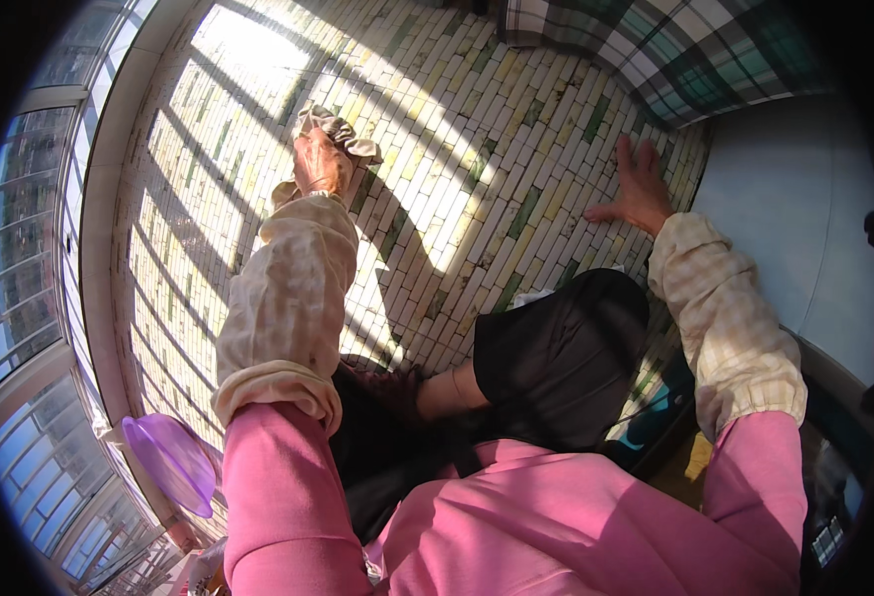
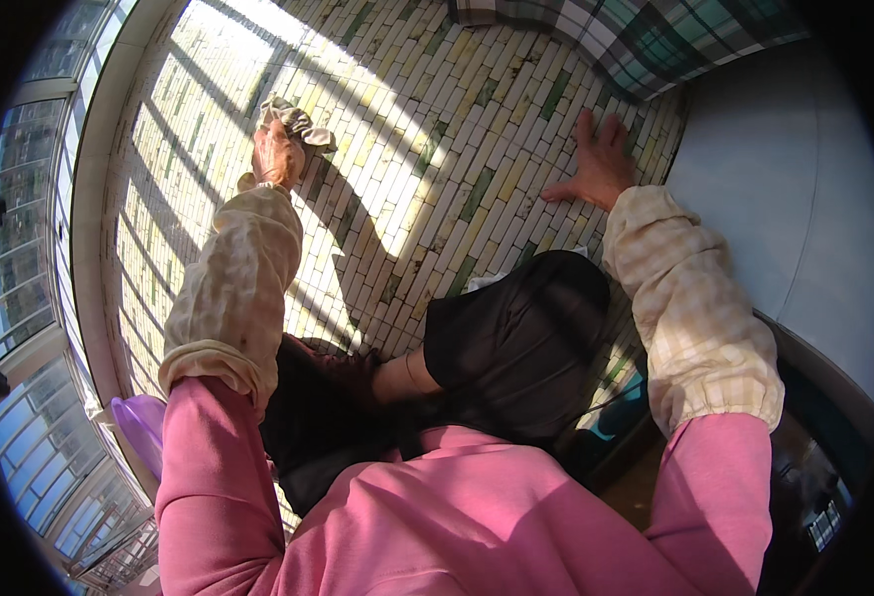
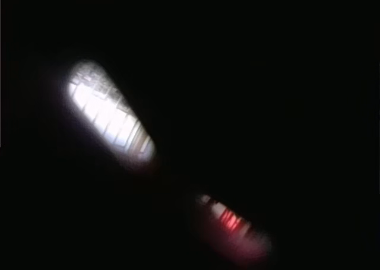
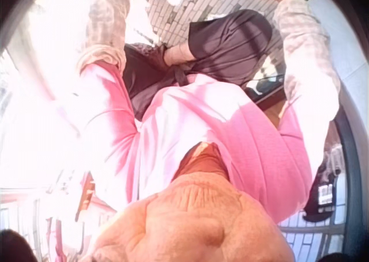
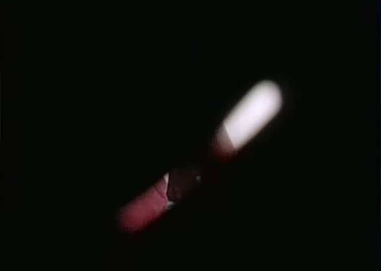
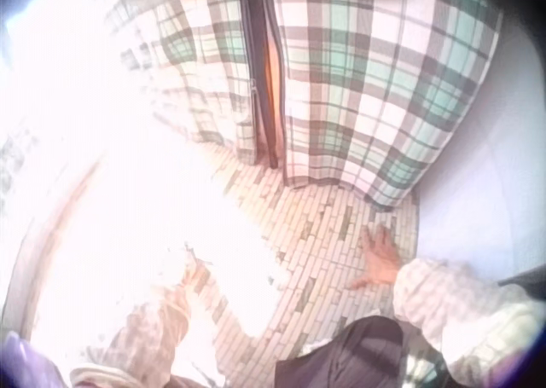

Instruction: The person sits on a tiled floor and wipes it with a cloth, repeatedly rubbing and folding the cloth while moving across different floor areas. The person occasionally pauses to adjust the cloth and continues wiping the same general area.

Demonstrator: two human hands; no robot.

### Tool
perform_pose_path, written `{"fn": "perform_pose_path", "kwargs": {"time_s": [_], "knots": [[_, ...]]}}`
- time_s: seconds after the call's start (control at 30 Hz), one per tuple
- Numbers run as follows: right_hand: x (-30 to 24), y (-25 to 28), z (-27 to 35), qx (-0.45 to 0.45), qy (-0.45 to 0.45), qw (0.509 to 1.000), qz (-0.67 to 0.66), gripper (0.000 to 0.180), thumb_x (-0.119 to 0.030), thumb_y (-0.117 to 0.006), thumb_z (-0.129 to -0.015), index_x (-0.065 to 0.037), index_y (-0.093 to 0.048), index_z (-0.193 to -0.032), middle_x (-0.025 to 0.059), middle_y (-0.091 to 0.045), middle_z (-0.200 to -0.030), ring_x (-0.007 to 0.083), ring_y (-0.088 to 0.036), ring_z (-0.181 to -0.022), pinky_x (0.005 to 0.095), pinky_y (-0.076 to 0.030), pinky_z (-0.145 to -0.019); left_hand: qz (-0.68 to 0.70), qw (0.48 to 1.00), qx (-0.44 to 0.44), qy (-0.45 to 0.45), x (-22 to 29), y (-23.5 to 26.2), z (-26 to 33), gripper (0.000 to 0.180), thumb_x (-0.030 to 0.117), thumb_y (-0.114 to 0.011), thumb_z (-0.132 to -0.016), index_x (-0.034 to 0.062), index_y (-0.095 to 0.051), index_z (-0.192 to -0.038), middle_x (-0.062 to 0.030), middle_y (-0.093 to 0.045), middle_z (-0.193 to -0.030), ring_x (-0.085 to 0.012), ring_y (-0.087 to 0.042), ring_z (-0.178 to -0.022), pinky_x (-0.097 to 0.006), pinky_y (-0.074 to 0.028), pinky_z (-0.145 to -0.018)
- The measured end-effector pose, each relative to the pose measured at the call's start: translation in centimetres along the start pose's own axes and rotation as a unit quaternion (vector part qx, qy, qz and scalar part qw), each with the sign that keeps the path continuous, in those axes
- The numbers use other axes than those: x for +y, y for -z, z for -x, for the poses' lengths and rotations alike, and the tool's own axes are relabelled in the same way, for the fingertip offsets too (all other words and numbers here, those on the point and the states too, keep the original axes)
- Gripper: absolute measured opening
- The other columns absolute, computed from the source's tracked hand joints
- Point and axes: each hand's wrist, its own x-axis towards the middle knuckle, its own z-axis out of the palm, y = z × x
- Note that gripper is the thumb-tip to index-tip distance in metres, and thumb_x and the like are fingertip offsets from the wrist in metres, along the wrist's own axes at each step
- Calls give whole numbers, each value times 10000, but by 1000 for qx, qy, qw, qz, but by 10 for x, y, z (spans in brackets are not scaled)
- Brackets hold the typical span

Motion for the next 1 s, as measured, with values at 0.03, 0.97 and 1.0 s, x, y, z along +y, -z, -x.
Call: {"fn": "perform_pose_path", "kwargs": {"time_s": [0.03,0.97,1.0], "knots": [[0,0,-1,-10,-6,1000,-5,1283,-537,-835,-463,-63,-100,-1401,310,-147,-1348,496,-133,-1287,595,-367,-913,18,995,13,-92,31,-9,9,268,121,-531,-795,19,-504,-1042,-267,-502,-1019,-426,-546,-891,-476,-458,-753],[-2,-3,-8,-36,-35,999,7,1314,-582,-826,-442,-76,-71,-1391,325,-146,-1318,521,-136,-1274,595,-358,-918,18,981,-115,-156,79,11,114,519,86,-491,-782,-81,-413,-1267,-281,-550,-983,-391,-597,-863,-435,-496,-743],[-3,-2,-7,-40,-39,998,10,1326,-583,-826,-439,-75,-61,-1395,328,-137,-1324,524,-123,-1280,591,-354,-926,121,966,-157,-166,87,23,112,533,105,-483,-785,-67,-407,-1284,-256,-566,-989,-355,-606,-866,-408,-501,-749]]}}
